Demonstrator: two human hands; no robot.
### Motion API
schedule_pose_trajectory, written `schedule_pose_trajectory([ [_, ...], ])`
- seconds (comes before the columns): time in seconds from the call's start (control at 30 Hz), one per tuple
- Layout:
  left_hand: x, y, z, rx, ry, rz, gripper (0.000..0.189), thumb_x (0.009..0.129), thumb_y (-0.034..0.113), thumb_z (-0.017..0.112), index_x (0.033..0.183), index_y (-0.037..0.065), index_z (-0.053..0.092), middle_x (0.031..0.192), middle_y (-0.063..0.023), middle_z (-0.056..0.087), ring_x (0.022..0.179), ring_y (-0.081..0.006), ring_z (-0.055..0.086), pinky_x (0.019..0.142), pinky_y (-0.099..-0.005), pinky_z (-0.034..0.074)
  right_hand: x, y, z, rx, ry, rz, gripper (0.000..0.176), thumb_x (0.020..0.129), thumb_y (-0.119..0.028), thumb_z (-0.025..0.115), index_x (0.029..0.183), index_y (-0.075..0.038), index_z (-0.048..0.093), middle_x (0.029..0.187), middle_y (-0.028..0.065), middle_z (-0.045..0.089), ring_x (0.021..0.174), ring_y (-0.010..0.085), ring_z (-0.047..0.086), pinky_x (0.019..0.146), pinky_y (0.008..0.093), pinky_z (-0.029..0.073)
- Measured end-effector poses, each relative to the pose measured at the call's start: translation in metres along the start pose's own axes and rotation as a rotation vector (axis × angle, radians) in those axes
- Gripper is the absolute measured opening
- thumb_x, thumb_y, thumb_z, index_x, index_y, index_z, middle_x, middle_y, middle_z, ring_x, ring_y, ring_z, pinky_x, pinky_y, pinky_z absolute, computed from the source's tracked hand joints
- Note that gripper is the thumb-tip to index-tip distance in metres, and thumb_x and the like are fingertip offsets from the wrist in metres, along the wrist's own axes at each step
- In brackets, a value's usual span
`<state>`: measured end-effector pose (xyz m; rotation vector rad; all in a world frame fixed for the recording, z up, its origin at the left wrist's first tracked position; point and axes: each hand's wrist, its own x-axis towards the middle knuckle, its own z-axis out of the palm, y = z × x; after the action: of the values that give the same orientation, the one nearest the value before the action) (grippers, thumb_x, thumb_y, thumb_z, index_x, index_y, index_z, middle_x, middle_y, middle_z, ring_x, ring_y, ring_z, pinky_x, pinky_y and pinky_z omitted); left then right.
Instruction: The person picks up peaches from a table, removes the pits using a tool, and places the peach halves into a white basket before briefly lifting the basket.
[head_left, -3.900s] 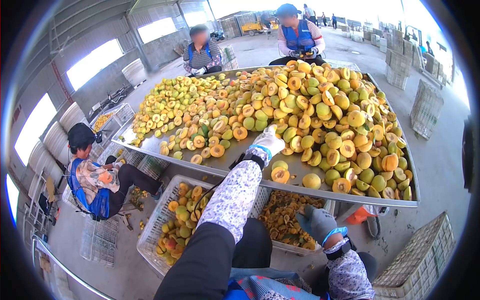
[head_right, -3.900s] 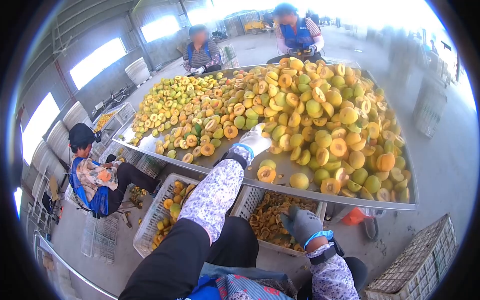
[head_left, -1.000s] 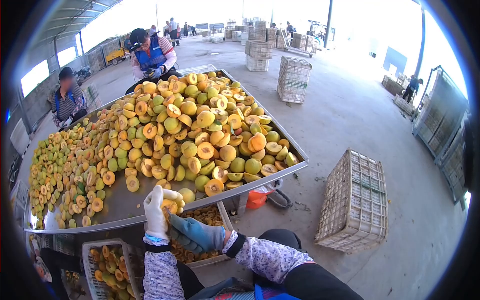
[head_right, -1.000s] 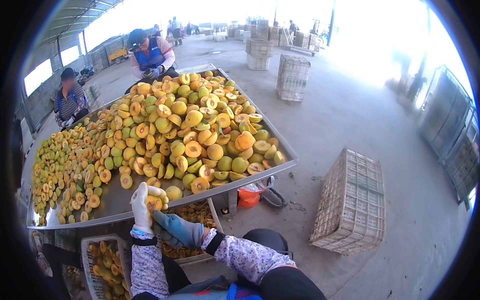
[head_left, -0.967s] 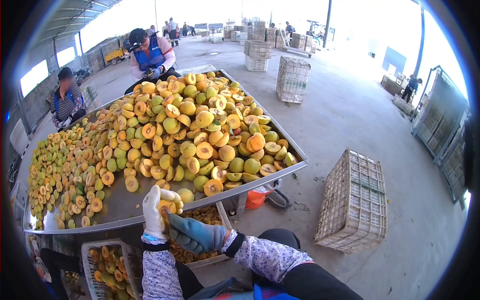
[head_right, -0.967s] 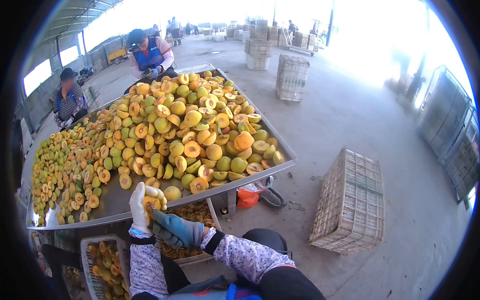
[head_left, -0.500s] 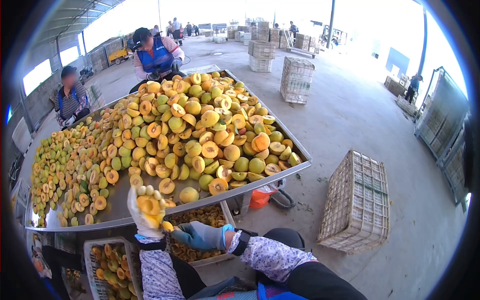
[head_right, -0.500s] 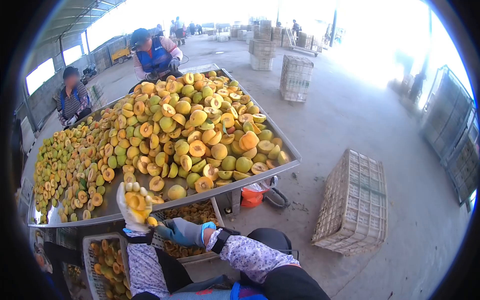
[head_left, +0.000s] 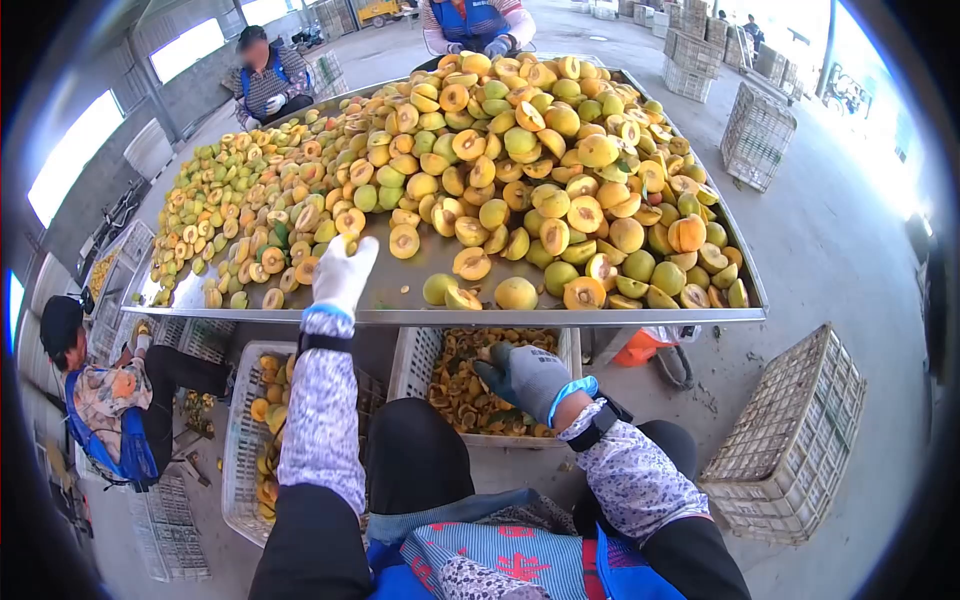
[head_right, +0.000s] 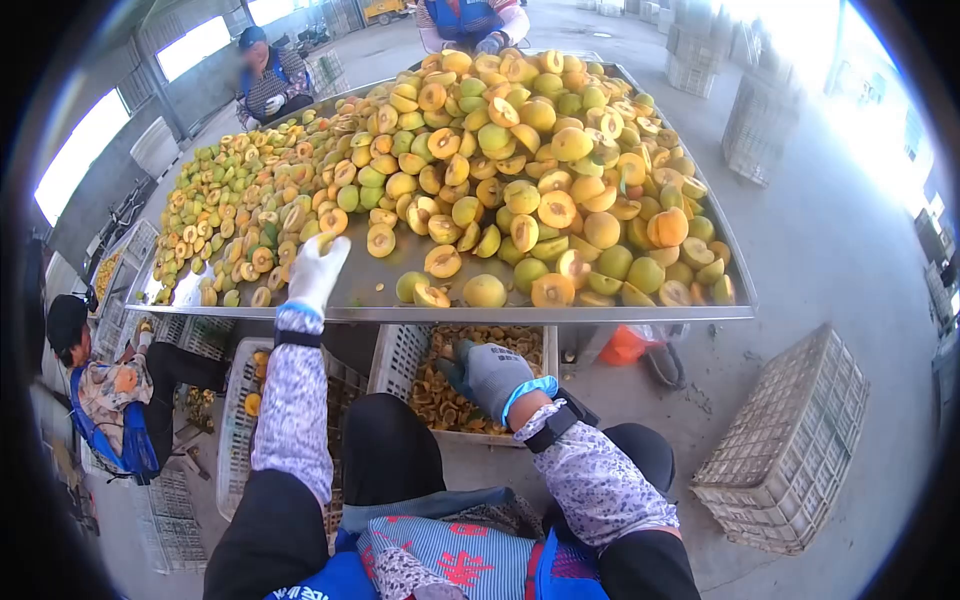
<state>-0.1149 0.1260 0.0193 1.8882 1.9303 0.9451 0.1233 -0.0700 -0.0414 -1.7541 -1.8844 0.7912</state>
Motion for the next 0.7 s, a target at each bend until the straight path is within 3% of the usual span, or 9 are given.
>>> schedule_pose_trajectory([
  [0.07,0.028,0.01,0.03,0.101,-0.135,-0.055,0.088,0.083,0.06,0.066,0.145,0.0,0.047,0.13,-0.0267,0.063,0.124,-0.039,0.058,0.106,-0.0424,0.044,0.001,0.011,0.007,0.028,0.051,-0.036,0.036,0.097,-0.039,0.061,0.101,-0.004,0.07,0.087,0.0242,0.07,0.086,0.0426,0.068,0.075,0.0515,0.052],
  [0.27,0.031,0.026,0.072,0.155,-0.256,0.152,0.063,0.077,0.037,0.076,0.126,0.001,0.059,0.116,-0.0271,0.067,0.111,-0.0411,0.063,0.097,-0.0441,0.05,-0.002,0.005,-0.001,0.073,0.115,-0.108,0.034,0.098,-0.037,0.06,0.1,-0.004,0.068,0.088,0.0253,0.069,0.085,0.0448,0.067,0.074,0.0529,0.052],
  [0.33,0.023,0.023,0.065,-0.119,-0.336,0.103,0.057,0.075,0.034,0.079,0.12,0.002,0.064,0.107,-0.0167,0.071,0.096,-0.029,0.069,0.084,-0.038,0.054,-0.001,-0.002,-0.006,0.164,0.167,-0.126,0.032,0.099,-0.033,0.06,0.101,-0.002,0.067,0.086,0.0261,0.068,0.083,0.0457,0.066,0.072,0.0508,0.051],
  [0.4,0.008,0.03,0.054,-0.41,-0.403,0.019,0.057,0.072,0.034,0.082,0.12,0.005,0.069,0.098,-0.0076,0.072,0.087,-0.0158,0.068,0.076,-0.0299,0.054,0.004,-0.006,-0.011,0.348,0.229,-0.128,0.032,0.101,-0.033,0.058,0.1,-0.001,0.065,0.081,0.0241,0.068,0.076,0.0401,0.066,0.069,0.0478,0.051],
  [0.43,-0.008,0.04,0.044,-0.557,-0.415,0.139,0.047,0.079,0.028,0.08,0.118,0.003,0.069,0.098,-0.007,0.071,0.089,-0.0135,0.068,0.077,-0.0294,0.054,0.006,-0.008,-0.012,0.436,0.262,-0.128,0.032,0.101,-0.032,0.058,0.1,-0.001,0.064,0.079,0.0231,0.067,0.072,0.0373,0.067,0.067,0.0463,0.05],
  [0.47,-0.027,0.054,0.036,-0.695,-0.434,0.209,0.041,0.084,0.025,0.077,0.116,0.001,0.069,0.099,-0.0067,0.071,0.09,-0.0126,0.067,0.077,-0.0284,0.054,0.008,-0.013,-0.012,0.616,0.359,-0.208,0.03,0.104,-0.03,0.055,0.099,-0.001,0.061,0.074,0.0127,0.064,0.068,0.0191,0.058,0.064,0.0385,0.048],
  [0.57,-0.072,0.083,0.032,-0.934,-0.479,0.324,0.027,0.095,0.017,0.068,0.113,-0.005,0.068,0.1,-0.006,0.07,0.09,-0.0107,0.066,0.077,-0.0255,0.054,0.013,-0.018,-0.012,0.939,0.35,-0.116,0.027,0.106,-0.028,0.052,0.099,-0.003,0.06,0.077,0.0011,0.059,0.074,0.0086,0.048,0.063,0.0311,0.045],
  [0.6,-0.083,0.087,0.039,-0.981,-0.486,0.314,0.029,0.098,0.022,0.066,0.113,-0.004,0.068,0.1,-0.0063,0.07,0.087,-0.011,0.066,0.077,-0.0255,0.054,0.017,-0.019,-0.007,1.033,0.367,-0.214,0.028,0.108,-0.038,0.047,0.097,-0.014,0.057,0.066,-0.0045,0.053,0.049,0.0035,0.042,0.044,0.0216,0.034],
  [0.7,-0.101,0.097,0.059,-1.195,-0.482,0.211,0.037,0.103,0.033,0.059,0.111,-0.002,0.067,0.1,-0.0066,0.07,0.085,-0.0124,0.066,0.078,-0.026,0.053,0.018,-0.016,0.0,1.115,0.391,-0.117,0.026,0.107,-0.028,0.05,0.101,-0.005,0.061,0.08,-0.0023,0.058,0.074,0.0053,0.048,0.063,0.0254,0.044],
])
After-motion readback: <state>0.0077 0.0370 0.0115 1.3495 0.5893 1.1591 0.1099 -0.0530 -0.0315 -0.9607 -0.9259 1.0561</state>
